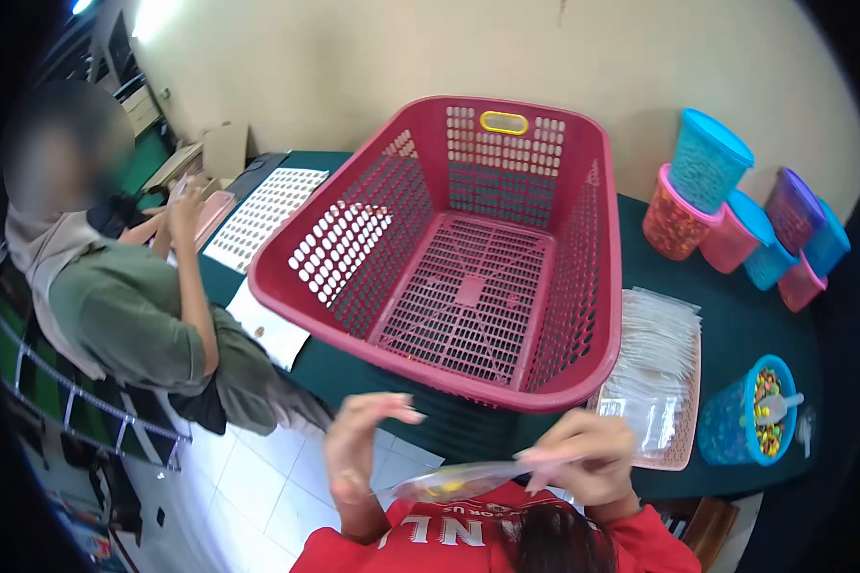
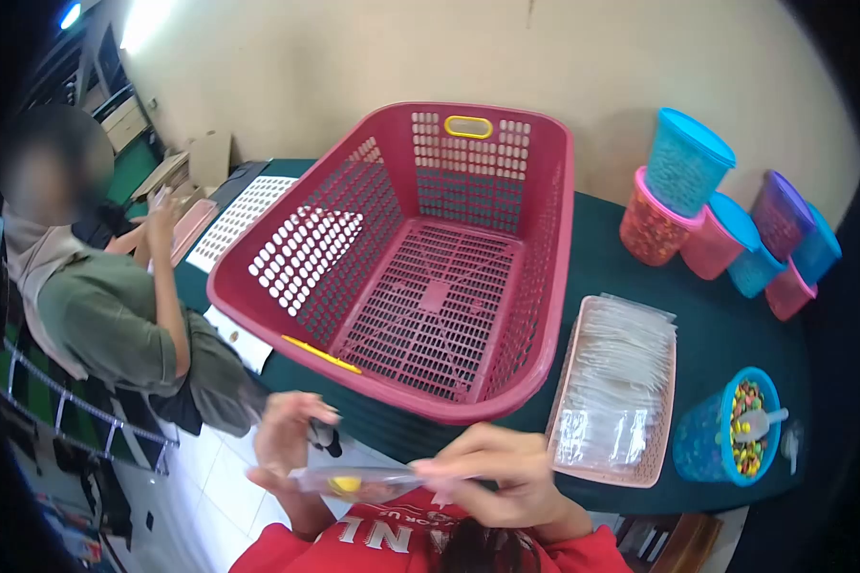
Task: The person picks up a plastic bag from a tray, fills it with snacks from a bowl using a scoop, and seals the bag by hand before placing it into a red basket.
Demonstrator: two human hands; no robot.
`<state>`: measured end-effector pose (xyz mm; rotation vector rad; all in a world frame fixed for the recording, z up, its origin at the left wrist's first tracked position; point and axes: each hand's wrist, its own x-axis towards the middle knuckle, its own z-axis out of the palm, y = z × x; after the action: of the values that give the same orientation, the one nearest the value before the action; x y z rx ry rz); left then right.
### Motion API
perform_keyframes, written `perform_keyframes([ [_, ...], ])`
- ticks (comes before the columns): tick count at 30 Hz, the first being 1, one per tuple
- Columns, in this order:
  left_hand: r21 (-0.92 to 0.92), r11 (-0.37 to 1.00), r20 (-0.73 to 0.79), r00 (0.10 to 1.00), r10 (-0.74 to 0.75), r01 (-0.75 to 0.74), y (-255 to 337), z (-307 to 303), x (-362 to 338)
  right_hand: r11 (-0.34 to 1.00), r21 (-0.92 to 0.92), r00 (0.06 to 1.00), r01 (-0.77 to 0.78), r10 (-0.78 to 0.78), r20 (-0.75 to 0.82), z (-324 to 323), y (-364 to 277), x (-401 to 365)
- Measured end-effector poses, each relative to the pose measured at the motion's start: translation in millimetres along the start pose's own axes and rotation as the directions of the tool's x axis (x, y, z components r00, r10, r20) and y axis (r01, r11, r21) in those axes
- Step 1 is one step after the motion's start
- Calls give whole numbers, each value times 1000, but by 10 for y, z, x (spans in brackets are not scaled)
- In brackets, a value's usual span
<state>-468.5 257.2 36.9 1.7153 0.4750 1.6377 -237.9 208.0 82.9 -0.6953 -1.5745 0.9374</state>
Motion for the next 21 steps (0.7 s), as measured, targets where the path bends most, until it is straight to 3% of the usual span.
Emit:
perform_keyframes([
  [1, -42, 999, -119, 992, -36, 31, -52, -93, -2, 993, 71, 977, 96, -80, -198, 25, 22, -32],
  [3, -122, 992, -77, 996, -32, 22, -204, -364, 8, 940, 170, 806, 295, -150, -572, 113, 102, -55],
  [4, -92, 994, 24, 999, -49, 51, -234, -483, 21, 878, 128, 768, 462, -324, -552, 96, 127, -15],
  [6, -209, 977, 75, 997, -36, 51, -344, -499, 67, 872, -36, 650, 488, -391, -651, 86, 140, 57],
  [7, -225, 971, 124, 991, -49, 76, -360, -481, 78, 882, -130, 601, 454, -410, -686, 84, 143, 95],
  [9, -240, 963, 267, 962, -54, 121, -399, -425, 111, 880, -361, 602, 308, -474, -642, 6, 188, 154],
  [10, -275, 947, 325, 943, -68, 163, -420, -390, 126, 882, -404, 661, 242, -454, -598, -24, 161, 142],
  [11, -311, 930, 391, 918, -61, 194, -478, -369, 122, 898, -423, 647, 119, -394, -653, -26, 209, 83],
  [13, -310, 914, 503, 861, -77, 262, -533, -317, 154, 946, -300, 619, 123, -309, -722, 54, 144, 62],
  [15, -313, 894, 559, 823, -99, 321, -549, -269, 165, 927, -374, 585, 34, -322, -745, -13, 138, -95],
  [19, -283, 849, 644, 745, -176, 445, -704, -191, 143, 793, -498, 531, -351, -269, -803, -346, 225, -634],
  [21, -227, 845, 691, 691, -211, 485, -714, -120, 178, 650, -536, 467, -538, -299, -832, -567, 357, -927],
])
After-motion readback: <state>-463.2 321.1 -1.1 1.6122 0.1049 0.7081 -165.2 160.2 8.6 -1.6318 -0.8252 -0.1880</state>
